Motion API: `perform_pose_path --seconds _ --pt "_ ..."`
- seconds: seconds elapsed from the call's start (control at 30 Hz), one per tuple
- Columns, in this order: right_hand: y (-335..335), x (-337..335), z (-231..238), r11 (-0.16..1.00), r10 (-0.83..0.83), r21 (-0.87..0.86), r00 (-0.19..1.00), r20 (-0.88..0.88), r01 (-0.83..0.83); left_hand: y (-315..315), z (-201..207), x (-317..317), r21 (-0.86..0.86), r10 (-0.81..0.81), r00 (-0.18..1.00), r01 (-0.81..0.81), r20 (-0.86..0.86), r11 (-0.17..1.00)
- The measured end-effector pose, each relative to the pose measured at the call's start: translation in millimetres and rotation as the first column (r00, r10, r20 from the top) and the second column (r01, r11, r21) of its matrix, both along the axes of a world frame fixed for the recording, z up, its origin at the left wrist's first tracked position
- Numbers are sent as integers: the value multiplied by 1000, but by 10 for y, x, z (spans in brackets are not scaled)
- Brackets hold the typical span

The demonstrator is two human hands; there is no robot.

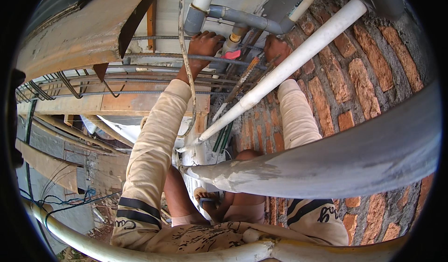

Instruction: The person secures metal rebar ties to a concrete formwork structure using pliers. They repeatedly reach up, twist the ties around the rebar grid, and cut the excess wire while working on a scaffold at a construction site.

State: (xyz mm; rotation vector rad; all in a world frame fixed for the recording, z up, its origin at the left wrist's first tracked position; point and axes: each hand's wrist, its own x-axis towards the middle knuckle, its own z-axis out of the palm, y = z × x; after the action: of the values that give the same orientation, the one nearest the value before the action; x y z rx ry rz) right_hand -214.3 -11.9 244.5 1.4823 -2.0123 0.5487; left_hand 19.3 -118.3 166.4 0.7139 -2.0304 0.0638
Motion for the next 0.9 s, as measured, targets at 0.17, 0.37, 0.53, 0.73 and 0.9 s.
perform_pose_path --seconds 0.17,0.37,0.53,0.73,0.9 --pt "-43 -38 -4 998 -49 32 998 30 48 -16 15 -17 19 8 999 -9 31 1000" --pt "-221 -329 -84 911 251 246 919 303 -330 31 42 7 39 -2 1000 2 5 999" --pt "-230 -467 -79 860 290 276 855 429 -430 55 57 7 119 -35 999 37 -22 992" --pt "-111 -289 36 935 137 195 809 571 -297 57 37 -12 157 -39 999 41 -18 987" --pt "-128 -236 48 886 182 182 680 710 -427 36 31 -22 165 -34 999 33 3 986"
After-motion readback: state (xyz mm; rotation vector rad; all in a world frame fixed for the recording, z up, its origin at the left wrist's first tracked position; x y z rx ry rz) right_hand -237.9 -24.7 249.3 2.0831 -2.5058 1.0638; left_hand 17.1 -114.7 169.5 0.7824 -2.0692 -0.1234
